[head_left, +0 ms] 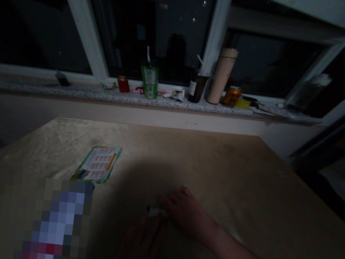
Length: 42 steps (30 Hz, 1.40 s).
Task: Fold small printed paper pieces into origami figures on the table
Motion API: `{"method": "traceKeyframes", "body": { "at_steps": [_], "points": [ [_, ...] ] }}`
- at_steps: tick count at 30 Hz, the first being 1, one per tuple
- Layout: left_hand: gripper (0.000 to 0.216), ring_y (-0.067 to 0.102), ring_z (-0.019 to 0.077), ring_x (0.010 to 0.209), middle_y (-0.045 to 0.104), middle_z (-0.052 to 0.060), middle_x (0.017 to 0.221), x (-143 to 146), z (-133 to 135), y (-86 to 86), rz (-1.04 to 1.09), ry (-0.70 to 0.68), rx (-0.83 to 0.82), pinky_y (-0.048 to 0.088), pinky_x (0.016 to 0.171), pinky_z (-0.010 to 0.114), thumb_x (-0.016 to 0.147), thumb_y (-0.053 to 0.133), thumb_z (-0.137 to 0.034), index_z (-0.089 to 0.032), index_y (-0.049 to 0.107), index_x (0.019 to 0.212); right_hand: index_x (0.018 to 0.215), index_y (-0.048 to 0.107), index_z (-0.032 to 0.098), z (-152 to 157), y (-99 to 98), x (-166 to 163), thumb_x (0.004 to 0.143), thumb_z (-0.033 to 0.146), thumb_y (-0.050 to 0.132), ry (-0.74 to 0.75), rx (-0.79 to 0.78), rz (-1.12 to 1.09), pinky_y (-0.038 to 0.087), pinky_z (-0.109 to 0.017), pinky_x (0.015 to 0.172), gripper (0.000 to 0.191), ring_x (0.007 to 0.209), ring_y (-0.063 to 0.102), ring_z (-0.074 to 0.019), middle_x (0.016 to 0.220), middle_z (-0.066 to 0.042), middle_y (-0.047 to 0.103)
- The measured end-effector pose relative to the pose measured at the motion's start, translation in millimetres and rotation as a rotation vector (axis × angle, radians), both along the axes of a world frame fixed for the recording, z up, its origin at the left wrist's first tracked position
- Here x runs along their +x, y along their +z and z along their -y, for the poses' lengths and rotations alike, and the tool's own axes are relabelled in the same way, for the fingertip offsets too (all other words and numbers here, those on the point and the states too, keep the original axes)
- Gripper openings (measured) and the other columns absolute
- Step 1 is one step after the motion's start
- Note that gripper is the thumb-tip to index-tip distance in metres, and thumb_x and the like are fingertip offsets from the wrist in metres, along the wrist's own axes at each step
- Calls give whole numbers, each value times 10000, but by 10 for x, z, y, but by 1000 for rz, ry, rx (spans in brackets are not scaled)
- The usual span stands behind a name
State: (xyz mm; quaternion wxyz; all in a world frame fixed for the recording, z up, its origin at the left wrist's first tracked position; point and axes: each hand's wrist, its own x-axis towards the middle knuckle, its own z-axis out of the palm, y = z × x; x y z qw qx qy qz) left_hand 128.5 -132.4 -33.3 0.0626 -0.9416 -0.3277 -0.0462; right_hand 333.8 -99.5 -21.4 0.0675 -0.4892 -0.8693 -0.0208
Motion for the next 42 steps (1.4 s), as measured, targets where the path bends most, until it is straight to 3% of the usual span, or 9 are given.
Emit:
{"method": "traceKeyframes", "body": {
  "at_steps": [6,12,19,21,26,30,33,36,42],
  "points": [
    [742,424,332,1272,389,150,1437,-22,-74,-44,46,-125,-26,379,1006,410,857,529,-515,-107,324,1442,1251,492,188,-11,25,3,905,163,503,-19,-92,-86,310,-378,853,348,919,592,-238,1000,-76,673],
    [768,455,318,1250,399,162,1428,-8,-119,-21,58,-112,-61,412,981,363,834,555,-532,-86,351,1425,1193,536,214,-12,71,63,892,155,475,-89,-257,-454,285,-335,875,313,984,584,-193,1068,-42,670],
    [734,485,337,1220,464,174,1380,-48,-144,4,95,-129,-66,416,967,419,871,476,-581,-103,371,1419,1231,519,198,-37,153,58,729,273,648,-175,-356,-555,291,-359,890,524,954,595,-228,1042,-55,669],
    [754,469,336,1236,446,169,1393,-56,-152,9,103,-145,-50,397,990,430,879,472,-574,-120,293,1454,1205,536,190,-53,162,41,718,280,652,-193,-374,-569,294,-365,884,509,928,610,-228,1008,-50,677],
    [989,349,336,1318,314,204,1459,-31,-152,70,143,-157,-99,393,1009,419,859,557,-468,-89,-132,1458,1203,530,178,-86,173,34,711,265,652,-207,-406,-597,304,-364,866,515,882,623,-214,969,-42,679],
    [1063,304,356,1334,235,230,1478,-9,-153,107,128,-167,-192,405,995,451,842,575,-481,-100,-232,1420,1192,516,173,-80,190,36,695,268,664,-259,-432,-587,302,-377,851,527,865,615,-219,952,-46,673],
    [1025,271,363,1344,212,236,1481,-2,-163,110,122,-174,-235,384,1009,474,858,556,-473,-104,-212,1427,1150,519,179,-53,207,19,677,284,683,-344,-409,-566,278,-402,864,511,975,581,-259,1064,-74,645],
    [968,260,364,1348,222,233,1479,9,-174,118,116,-157,-288,375,1019,476,847,561,-481,-90,-66,1472,1151,503,177,-36,227,3,650,276,708,-403,-401,-559,266,-419,870,551,1009,558,-275,1090,-90,630],
    [910,263,344,1354,236,194,1492,27,-175,168,127,-124,-325,357,1042,464,793,627,-433,-90,144,1483,1218,461,188,-63,271,44,648,246,718,-394,-501,-575,268,-427,900,628,1016,554,-261,1111,-89,620]
  ]
}}
